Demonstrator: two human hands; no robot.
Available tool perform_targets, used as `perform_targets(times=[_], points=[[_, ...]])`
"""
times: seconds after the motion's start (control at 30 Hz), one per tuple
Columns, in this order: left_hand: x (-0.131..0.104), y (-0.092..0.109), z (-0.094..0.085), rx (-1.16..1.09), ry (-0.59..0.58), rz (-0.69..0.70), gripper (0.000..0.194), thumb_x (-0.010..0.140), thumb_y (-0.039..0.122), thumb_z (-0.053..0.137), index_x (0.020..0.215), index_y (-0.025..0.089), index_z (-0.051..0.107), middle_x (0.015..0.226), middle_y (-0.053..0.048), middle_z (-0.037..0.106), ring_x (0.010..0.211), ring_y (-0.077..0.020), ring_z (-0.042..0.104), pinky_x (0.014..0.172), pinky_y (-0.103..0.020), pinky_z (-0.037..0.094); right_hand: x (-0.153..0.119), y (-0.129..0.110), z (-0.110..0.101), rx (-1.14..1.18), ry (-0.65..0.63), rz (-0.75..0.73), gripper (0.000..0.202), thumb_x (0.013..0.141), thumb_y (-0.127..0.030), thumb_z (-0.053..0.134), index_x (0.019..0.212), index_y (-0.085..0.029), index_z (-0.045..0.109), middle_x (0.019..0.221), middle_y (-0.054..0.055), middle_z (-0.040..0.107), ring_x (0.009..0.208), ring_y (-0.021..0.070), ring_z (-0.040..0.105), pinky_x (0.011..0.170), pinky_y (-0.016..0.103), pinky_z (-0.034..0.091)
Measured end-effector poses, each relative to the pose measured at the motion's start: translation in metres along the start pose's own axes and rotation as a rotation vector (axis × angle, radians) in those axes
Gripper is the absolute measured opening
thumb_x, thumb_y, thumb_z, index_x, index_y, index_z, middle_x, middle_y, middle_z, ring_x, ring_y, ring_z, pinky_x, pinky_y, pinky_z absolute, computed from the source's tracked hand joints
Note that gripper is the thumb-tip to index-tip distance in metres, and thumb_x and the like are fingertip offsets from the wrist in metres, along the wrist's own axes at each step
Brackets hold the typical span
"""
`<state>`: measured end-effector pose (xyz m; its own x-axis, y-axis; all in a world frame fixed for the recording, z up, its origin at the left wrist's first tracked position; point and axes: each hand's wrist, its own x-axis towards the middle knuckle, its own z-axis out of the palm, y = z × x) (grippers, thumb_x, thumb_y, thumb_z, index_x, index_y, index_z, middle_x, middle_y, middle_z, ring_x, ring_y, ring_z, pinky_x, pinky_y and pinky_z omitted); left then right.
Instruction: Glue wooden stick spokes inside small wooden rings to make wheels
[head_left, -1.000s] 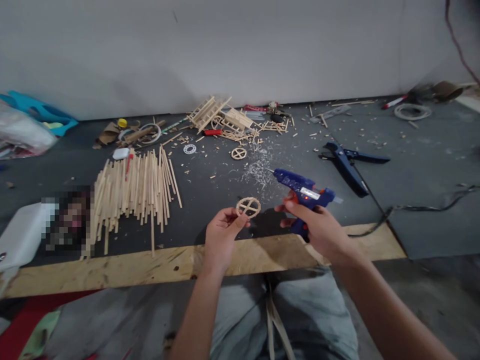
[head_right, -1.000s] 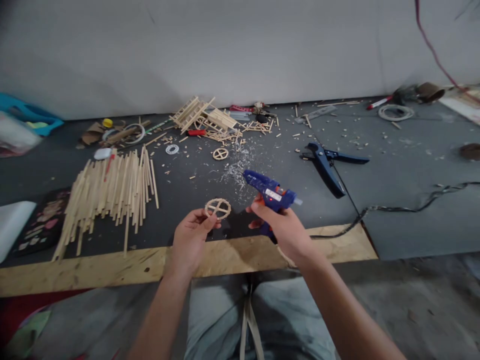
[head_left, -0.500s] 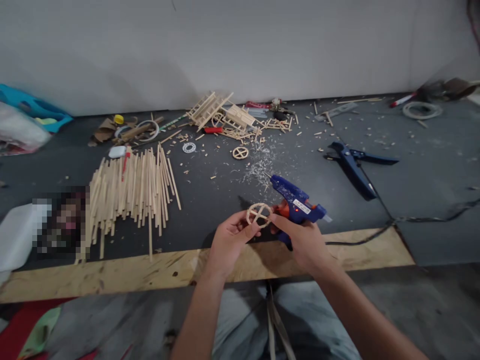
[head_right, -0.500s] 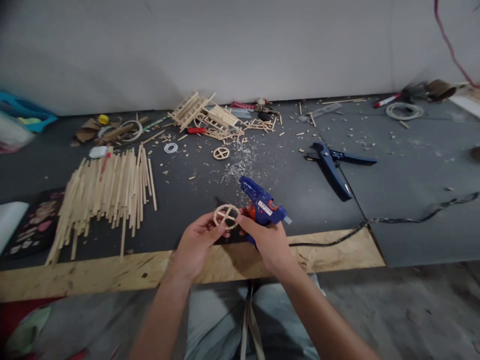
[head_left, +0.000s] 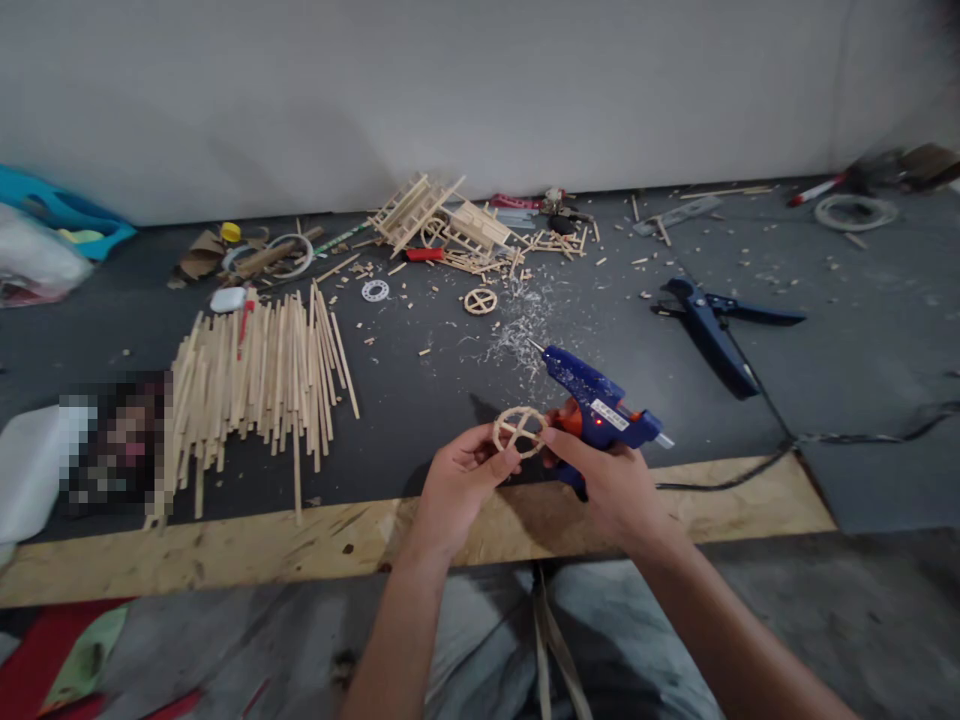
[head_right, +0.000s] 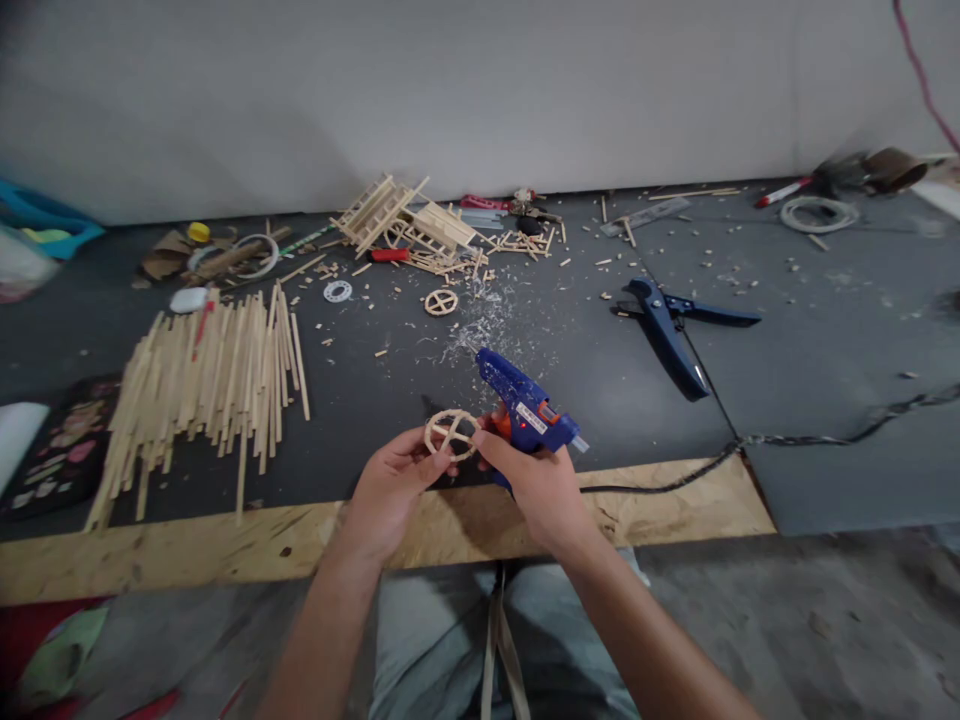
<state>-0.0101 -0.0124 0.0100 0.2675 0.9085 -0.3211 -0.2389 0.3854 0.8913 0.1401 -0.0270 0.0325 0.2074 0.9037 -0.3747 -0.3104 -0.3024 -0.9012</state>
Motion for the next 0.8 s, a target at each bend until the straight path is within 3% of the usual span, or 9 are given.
perform_targets(times=[0.37,0.47,0.63,0.8], points=[[0.001,-0.003,0.0,-0.086,0.055,0.023,0.022,0.07,0.03,0.071,0.089,0.017,0.069,0.078,-0.004,0.069,0.066,-0.0117,0.06,0.066,-0.025,0.048,0.003,-0.008,0.0,-0.061,0.049,-0.006,0.029,0.061,-0.032,0.075,0.08,-0.018,0.058,0.075,-0.001,0.062,0.063,0.0127,0.056,0.066,0.028,0.048],[0.001,-0.005,-0.001,-0.047,0.119,0.054,0.017,0.071,0.028,0.071,0.083,0.016,0.069,0.072,-0.002,0.068,0.062,-0.0103,0.06,0.066,-0.024,0.048,0.005,-0.01,0.0,-0.093,0.029,-0.009,0.027,0.062,-0.033,0.074,0.078,-0.018,0.058,0.076,0.0,0.063,0.063,0.0134,0.057,0.064,0.029,0.049],[0.002,-0.01,-0.002,-0.087,0.269,0.164,0.015,0.073,0.027,0.07,0.085,0.018,0.069,0.075,-0.001,0.069,0.067,-0.0092,0.061,0.07,-0.022,0.047,0.006,-0.007,-0.012,-0.072,0.003,-0.071,0.028,0.067,-0.041,0.07,0.082,-0.018,0.063,0.088,0.005,0.066,0.078,0.0192,0.062,0.065,0.03,0.05],[0.001,-0.012,-0.001,-0.06,0.33,0.189,0.016,0.073,0.028,0.07,0.085,0.017,0.069,0.074,-0.001,0.069,0.068,-0.0103,0.061,0.071,-0.023,0.047,-0.004,-0.008,-0.028,-0.351,-0.053,-0.02,0.031,0.07,-0.048,0.065,0.071,-0.017,0.063,0.067,0.004,0.066,0.059,0.015,0.057,0.053,0.026,0.043]])
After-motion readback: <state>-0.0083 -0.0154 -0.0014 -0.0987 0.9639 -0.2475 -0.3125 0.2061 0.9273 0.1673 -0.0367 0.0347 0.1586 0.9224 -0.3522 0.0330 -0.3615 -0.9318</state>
